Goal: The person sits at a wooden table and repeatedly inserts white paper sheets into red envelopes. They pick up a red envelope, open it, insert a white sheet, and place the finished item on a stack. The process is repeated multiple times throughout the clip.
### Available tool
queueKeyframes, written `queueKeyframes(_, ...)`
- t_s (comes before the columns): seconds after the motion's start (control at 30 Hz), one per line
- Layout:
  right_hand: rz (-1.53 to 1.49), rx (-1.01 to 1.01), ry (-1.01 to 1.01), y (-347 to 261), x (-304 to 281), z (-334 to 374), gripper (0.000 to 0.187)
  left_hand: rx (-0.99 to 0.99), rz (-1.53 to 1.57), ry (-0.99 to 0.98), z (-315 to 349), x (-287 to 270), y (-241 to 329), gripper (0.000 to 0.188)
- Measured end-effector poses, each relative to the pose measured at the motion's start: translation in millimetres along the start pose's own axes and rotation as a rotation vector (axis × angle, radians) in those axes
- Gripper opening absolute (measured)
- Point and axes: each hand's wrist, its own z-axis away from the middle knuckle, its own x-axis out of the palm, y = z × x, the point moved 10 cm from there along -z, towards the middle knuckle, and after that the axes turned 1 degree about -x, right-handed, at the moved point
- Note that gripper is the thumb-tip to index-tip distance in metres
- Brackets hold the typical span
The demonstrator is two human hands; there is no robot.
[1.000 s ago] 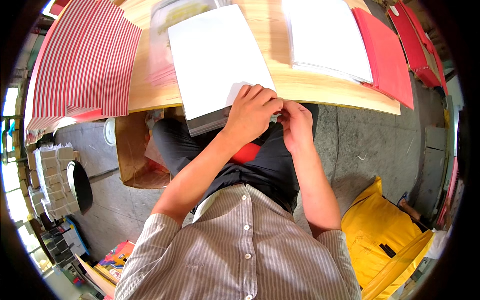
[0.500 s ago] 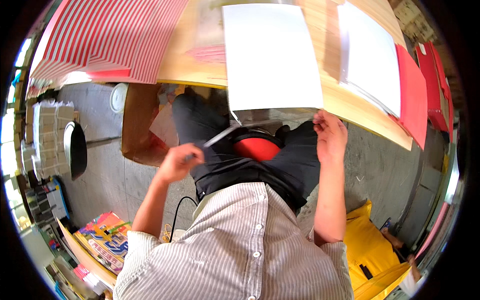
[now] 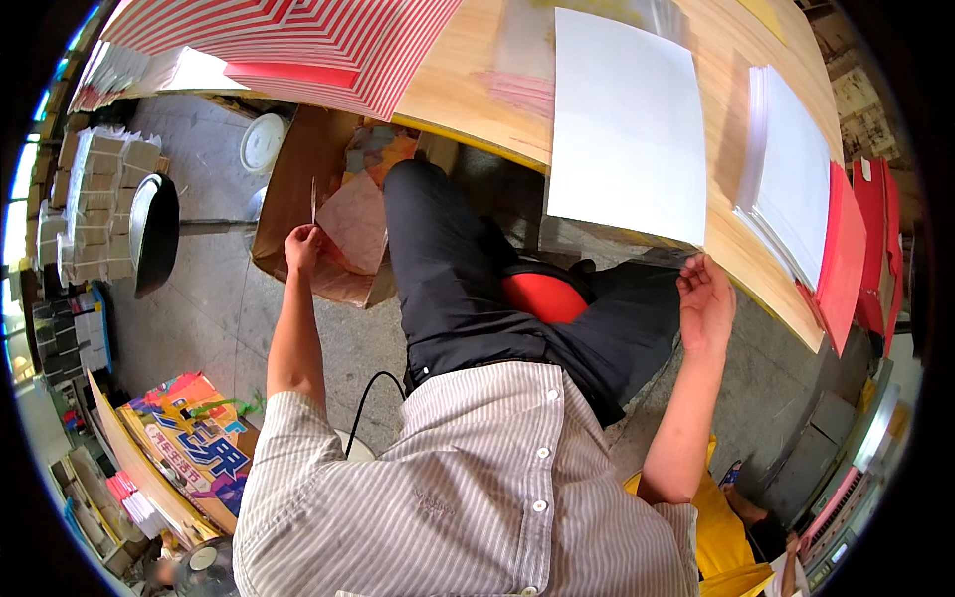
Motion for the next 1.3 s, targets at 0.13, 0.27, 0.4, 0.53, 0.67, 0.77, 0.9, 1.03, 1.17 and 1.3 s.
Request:
queueKeyframes(0.13,-0.022,-0.012,-0.03,-2.3,-1.0,3.6,0.013,-0.12,0.115,-0.056,2.6,20.0,17.8,0.029)
queueKeyframes(0.27,-0.038,-0.001,-0.035,0.1,-4.8,7.5,0.013,0.075,-0.125,0.005,-10.3,-10.8,50.8,0.041)
queueKeyframes(0.4,-0.02,-0.034,-0.05,-1.8,-4.7,11.4,0.014,0.545,-0.692,0.136,5.1,-15.6,108.6,0.056)
queueKeyframes(0.53,0.047,-0.111,-0.016,-12.3,-14.5,17.3,0.018,0.746,-0.847,0.188,80.7,29.2,214.3,0.061)
queueKeyframes(0.67,0.503,-0.608,0.028,-63.9,-24.9,37.9,0.036,1.15,-0.624,-0.046,220.0,125.6,350.4,0.073)
queueKeyframes(0.77,1.201,-1.098,-0.149,-89.7,38.7,77.2,0.073,1.4,-0.655,-0.192,287.1,200.7,375.0,0.083)
queueKeyframes(0.9,1.516,-1.205,-0.328,-68.2,88.1,69.0,0.066,1.54,-0.711,-0.356,325.3,285.4,391.3,0.075)
queueKeyframes(1.03,1.476,-1.317,-0.377,-66.4,102.0,57.6,0.047,1.652,-0.593,-0.237,347.1,300.1,416.3,0.047)
queueKeyframes(1.17,1.299,-1.323,-0.388,-72.1,97.0,48.8,0.025,1.582,-0.398,-0.27,341.1,293.7,420.0,0.021)
queueKeyframes(1.3,1.086,-1.087,-0.349,-78.8,82.6,26.6,0.013,1.314,-0.302,-0.314,326.1,286.0,429.0,0.012)
